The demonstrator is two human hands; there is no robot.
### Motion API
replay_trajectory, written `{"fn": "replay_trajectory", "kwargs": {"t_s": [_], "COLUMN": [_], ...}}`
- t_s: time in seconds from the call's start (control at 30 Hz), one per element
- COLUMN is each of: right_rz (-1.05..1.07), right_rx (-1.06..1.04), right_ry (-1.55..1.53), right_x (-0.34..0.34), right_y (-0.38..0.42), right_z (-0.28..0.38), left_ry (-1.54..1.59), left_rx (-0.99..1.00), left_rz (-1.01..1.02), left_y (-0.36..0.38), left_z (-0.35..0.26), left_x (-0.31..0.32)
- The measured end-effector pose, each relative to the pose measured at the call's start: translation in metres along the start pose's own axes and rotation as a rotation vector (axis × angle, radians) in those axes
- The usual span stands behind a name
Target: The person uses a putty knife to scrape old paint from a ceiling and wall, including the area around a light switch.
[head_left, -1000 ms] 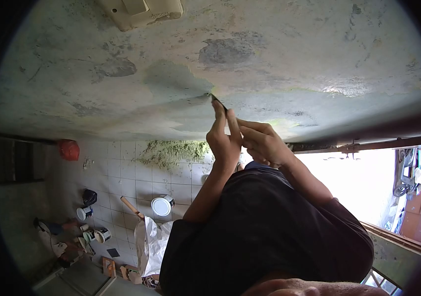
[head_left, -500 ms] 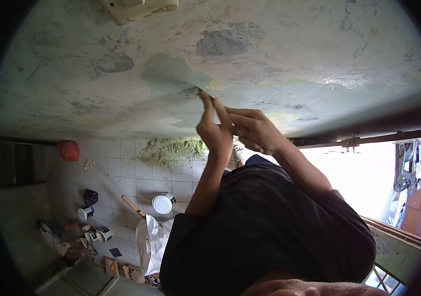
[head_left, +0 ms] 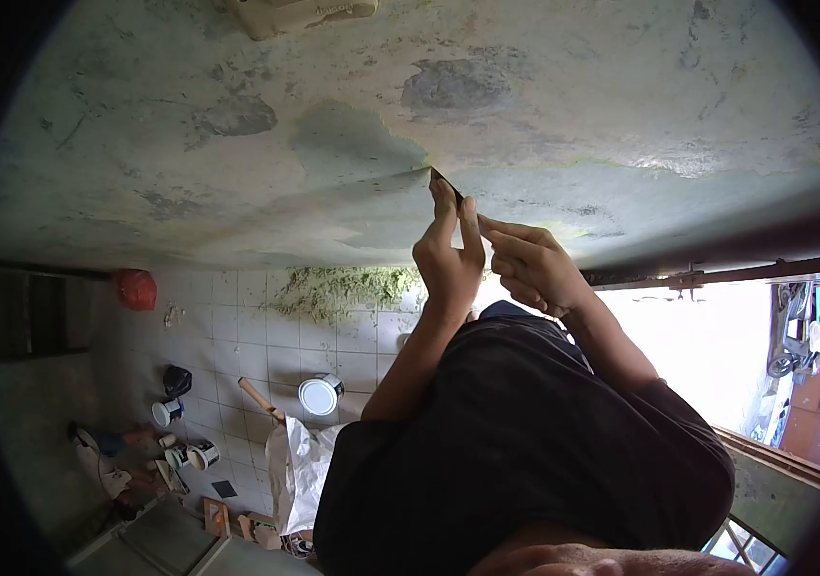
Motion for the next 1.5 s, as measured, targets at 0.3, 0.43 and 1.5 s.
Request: {"fn": "replay_trajectory", "kwargs": {"t_s": [0.3, 0.43, 1.5], "right_rz": [0.037, 0.062, 0.08], "right_rx": [-0.004, 0.031, -0.023], "right_ry": [-0.015, 0.011, -0.069], "right_x": [0.003, 0.017, 0.008], "right_y": [-0.005, -0.013, -0.005], "right_z": [0.001, 0.002, 0.002], "left_ry": [0.031, 0.026, 0.017], "left_rx": [-0.009, -0.082, -0.072], "left_rz": [-0.049, -0.103, -0.021], "left_y": [-0.002, -0.006, -0.006], "left_z": [0.004, 0.016, 0.002], "left_x": [-0.002, -0.012, -0.007]}}
Point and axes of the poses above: each hand's wrist, its own y-axis away from the middle knuckle, its own x-axis out of the palm, z = x × y, the point moved 8 cm from there along -y, towards the middle knuckle, and after that the axes turned 3 degrees about x, right-handed, at the moved point
